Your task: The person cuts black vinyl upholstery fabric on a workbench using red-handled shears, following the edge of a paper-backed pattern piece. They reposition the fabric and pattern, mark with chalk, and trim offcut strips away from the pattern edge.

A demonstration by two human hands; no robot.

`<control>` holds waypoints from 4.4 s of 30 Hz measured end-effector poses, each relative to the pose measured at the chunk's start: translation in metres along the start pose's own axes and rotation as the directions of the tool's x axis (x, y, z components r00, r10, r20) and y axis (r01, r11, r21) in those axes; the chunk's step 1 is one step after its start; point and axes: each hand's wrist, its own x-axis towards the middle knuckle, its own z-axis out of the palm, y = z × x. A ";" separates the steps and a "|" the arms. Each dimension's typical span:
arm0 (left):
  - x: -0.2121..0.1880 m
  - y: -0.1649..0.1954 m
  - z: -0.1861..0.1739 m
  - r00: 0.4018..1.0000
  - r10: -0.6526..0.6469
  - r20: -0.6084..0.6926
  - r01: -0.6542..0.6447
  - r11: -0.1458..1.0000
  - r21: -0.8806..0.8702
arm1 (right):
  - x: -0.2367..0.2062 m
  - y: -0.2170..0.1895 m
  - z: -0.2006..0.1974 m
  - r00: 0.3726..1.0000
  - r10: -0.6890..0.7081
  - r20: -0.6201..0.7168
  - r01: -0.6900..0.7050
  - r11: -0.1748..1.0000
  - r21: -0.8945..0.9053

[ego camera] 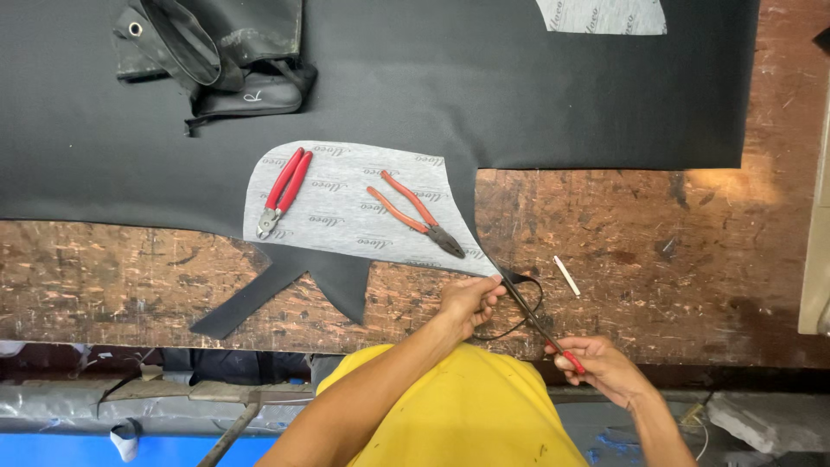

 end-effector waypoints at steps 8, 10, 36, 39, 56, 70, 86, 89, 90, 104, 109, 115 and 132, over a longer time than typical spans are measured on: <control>-0.004 0.005 0.002 1.000 -0.004 -0.010 0.004 1.000 -0.005 | 0.000 -0.003 -0.002 1.000 0.008 0.005 -0.008 1.000 -0.019; -0.004 0.005 0.001 1.000 -0.002 0.005 0.002 1.000 -0.012 | -0.001 -0.004 -0.002 1.000 -0.001 0.014 0.001 1.000 -0.009; -0.004 0.006 0.001 1.000 -0.003 0.005 0.003 1.000 0.008 | 0.006 -0.004 -0.005 0.999 -0.005 0.044 0.003 0.999 0.040; -0.002 0.004 0.001 1.000 -0.006 0.006 0.006 1.000 -0.007 | 0.004 -0.006 -0.004 1.000 0.000 0.028 0.000 1.000 0.003; 0.003 0.002 -0.003 0.999 -0.008 0.043 0.010 0.999 -0.032 | 0.004 -0.021 0.003 1.000 0.001 -0.002 -0.001 0.997 -0.072; -0.004 0.006 -0.004 0.998 -0.014 0.063 0.014 1.000 0.003 | 0.009 -0.028 0.014 0.999 -0.015 -0.034 0.013 0.999 -0.052; -0.014 0.012 -0.004 0.997 0.003 0.083 -0.006 0.999 0.034 | 0.018 -0.029 0.025 0.999 -0.044 -0.002 0.044 0.999 -0.027; -0.033 0.019 -0.011 0.919 0.358 0.162 -0.380 0.703 0.601 | 0.018 -0.027 0.026 1.000 -0.020 -0.010 0.019 1.000 -0.020; -0.039 0.021 -0.014 0.848 0.481 0.223 -0.443 0.413 0.795 | 0.018 -0.026 0.027 1.000 -0.015 -0.012 0.014 1.000 -0.008; -0.032 0.035 -0.024 0.232 0.556 0.798 -0.248 -0.760 0.601 | 0.012 -0.027 0.035 0.999 -0.018 -0.038 0.018 1.000 -0.002; -0.040 0.031 -0.020 0.259 0.713 0.651 -0.444 -0.511 0.736 | 0.010 -0.028 0.039 0.999 -0.013 -0.046 0.013 1.000 0.007; -0.052 0.036 -0.019 0.252 0.734 0.631 -0.512 -0.452 0.730 | 0.014 -0.032 0.050 0.997 -0.074 0.002 0.074 0.997 -0.001; -0.053 0.037 -0.021 0.276 0.743 0.610 -0.559 -0.392 0.731 | 0.017 -0.029 0.061 0.994 -0.069 -0.089 0.067 0.997 -0.026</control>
